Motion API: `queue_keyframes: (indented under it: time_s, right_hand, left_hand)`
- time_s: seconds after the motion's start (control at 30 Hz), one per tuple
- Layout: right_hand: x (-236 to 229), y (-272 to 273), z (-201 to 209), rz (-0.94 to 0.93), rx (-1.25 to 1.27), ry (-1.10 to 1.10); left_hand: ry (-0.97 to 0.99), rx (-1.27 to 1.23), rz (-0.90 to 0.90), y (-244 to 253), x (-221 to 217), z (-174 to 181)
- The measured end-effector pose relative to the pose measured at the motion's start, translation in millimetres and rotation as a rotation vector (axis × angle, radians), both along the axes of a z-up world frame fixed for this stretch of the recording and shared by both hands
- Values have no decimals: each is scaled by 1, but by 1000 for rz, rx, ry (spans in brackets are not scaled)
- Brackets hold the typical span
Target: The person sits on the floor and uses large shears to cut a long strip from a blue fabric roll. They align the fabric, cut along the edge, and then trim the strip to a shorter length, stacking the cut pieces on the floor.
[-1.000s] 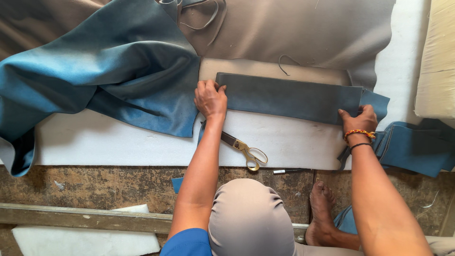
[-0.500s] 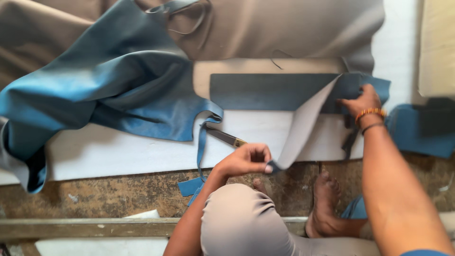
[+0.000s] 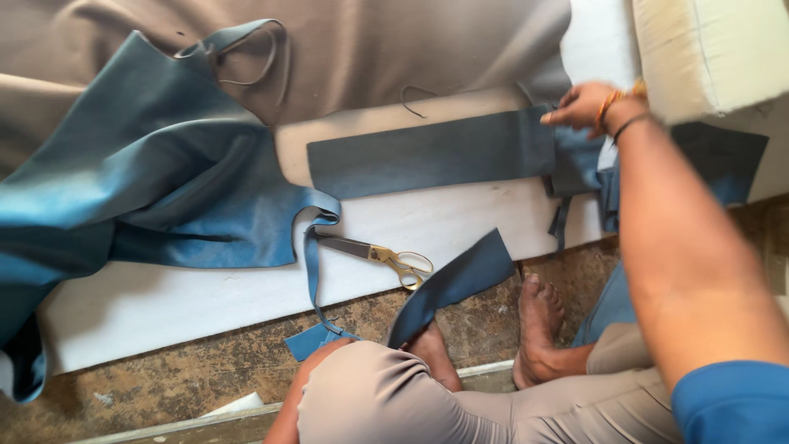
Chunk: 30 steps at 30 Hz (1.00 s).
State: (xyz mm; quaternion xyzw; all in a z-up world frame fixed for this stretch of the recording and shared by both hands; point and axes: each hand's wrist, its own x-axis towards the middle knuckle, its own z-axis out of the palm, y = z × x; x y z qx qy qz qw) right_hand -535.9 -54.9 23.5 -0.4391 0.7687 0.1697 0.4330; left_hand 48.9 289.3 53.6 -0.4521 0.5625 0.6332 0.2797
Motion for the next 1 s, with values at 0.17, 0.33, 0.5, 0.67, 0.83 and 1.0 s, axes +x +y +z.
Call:
queue_keyframes:
  time_s: [0.17, 0.33, 0.5, 0.67, 0.83, 1.0]
  right_hand:
    - [31, 59, -59, 58, -483, 101]
    - [151, 91, -3, -178, -771, 42]
    - [286, 88, 67, -276, -471, -771]
    - [281, 93, 51, -171, -620, -479]
    - [239, 104, -9, -201, -893, -72]
    - [228, 112, -30, -629, -493, -306]
  left_hand:
    - [-143, -529, 233, -50, -25, 22]
    - [347, -414, 941, -147, -43, 4]
    - [457, -178, 1539, -238, -50, -27]
    - [92, -447, 1437, -258, -43, -48]
    - [-302, -852, 928, -253, -76, -45]
    - [-423, -916, 705, -250, -121, -44]
